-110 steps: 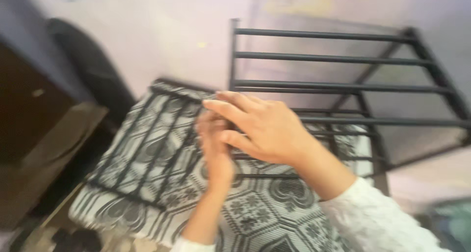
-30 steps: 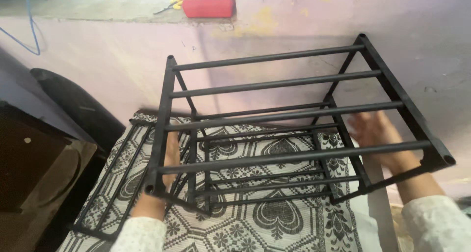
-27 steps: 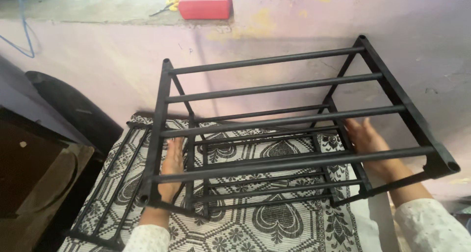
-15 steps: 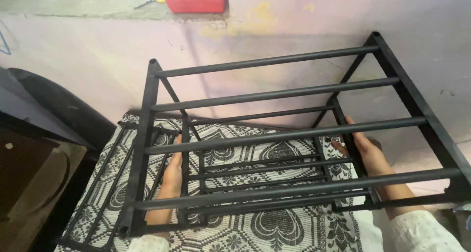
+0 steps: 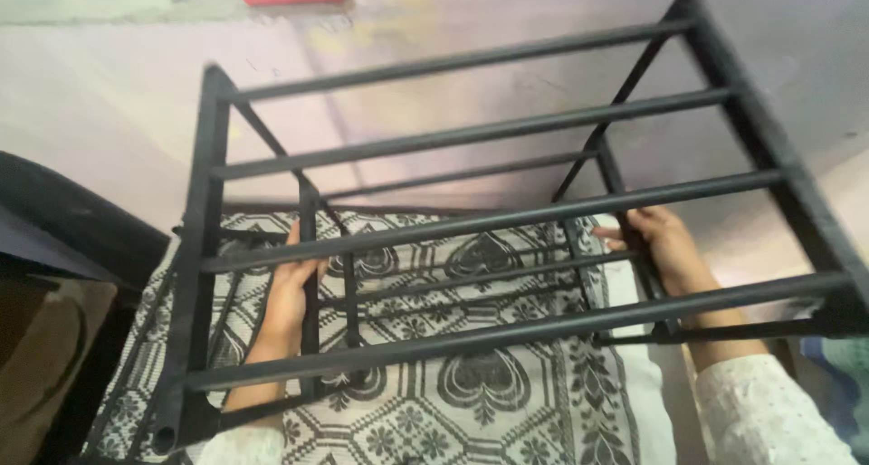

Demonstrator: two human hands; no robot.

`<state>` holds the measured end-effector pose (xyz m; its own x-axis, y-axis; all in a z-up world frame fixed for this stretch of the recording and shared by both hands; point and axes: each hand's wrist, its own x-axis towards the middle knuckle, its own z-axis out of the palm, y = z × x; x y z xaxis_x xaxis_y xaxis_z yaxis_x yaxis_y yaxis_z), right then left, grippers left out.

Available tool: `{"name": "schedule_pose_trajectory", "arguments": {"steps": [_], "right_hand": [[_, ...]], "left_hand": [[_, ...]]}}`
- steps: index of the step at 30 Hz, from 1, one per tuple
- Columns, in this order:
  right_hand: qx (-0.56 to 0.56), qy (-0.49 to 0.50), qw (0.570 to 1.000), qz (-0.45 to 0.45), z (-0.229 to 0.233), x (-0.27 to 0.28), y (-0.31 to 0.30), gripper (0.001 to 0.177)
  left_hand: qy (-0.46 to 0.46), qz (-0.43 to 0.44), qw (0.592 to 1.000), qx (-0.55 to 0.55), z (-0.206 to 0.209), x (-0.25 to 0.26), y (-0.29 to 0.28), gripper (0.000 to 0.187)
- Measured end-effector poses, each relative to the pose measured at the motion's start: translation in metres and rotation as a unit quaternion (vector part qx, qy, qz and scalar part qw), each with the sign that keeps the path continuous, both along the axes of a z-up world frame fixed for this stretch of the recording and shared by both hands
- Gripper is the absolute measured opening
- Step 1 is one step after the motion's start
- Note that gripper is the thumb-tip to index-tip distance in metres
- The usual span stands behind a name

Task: The person assembles a black metal rack by inserting vertical and horizontal bars into a frame. They repeatedly pick up bars, align them with the frame, and push them into place to build the structure.

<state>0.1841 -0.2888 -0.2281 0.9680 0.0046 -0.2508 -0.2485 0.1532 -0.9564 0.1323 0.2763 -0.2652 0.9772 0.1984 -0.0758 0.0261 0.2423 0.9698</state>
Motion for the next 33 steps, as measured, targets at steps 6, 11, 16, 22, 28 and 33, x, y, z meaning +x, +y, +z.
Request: {"name": "schedule_pose_trajectory", "arguments": {"steps": [6, 11, 16, 22, 28, 33], "right_hand": [[0.010, -0.045, 0.998, -0.029, 0.011, -0.017, -0.039, 0.045], [0.003, -0.035, 0.997, -0.074, -0.025, -0.021, -0.071, 0.045], [0.047, -0.007, 0.994, -0.102, -0.043, -0.014, -0.068, 0.047], [-0.054, -0.015, 0.993, -0.101, -0.015, -0.025, -0.070, 0.055], [0.117, -0.172, 0.972, -0.112, 0.091, -0.061, -0.113, 0.056], [0.020, -0.247, 0.967, -0.068, 0.161, -0.083, -0.072, 0.069]], "left_hand": [[-0.009, -0.059, 0.996, 0.070, 0.027, 0.038, -0.049, 0.055], [-0.017, -0.098, 0.985, 0.142, 0.004, 0.081, -0.075, 0.060], [-0.011, -0.111, 0.990, 0.081, -0.040, 0.109, -0.074, 0.062], [0.000, -0.041, 0.992, -0.116, -0.023, 0.101, -0.048, 0.066], [-0.123, -0.114, 0.969, -0.181, 0.146, 0.034, -0.034, 0.074], [-0.037, -0.112, 0.993, 0.015, 0.240, -0.006, -0.078, 0.074]]}}
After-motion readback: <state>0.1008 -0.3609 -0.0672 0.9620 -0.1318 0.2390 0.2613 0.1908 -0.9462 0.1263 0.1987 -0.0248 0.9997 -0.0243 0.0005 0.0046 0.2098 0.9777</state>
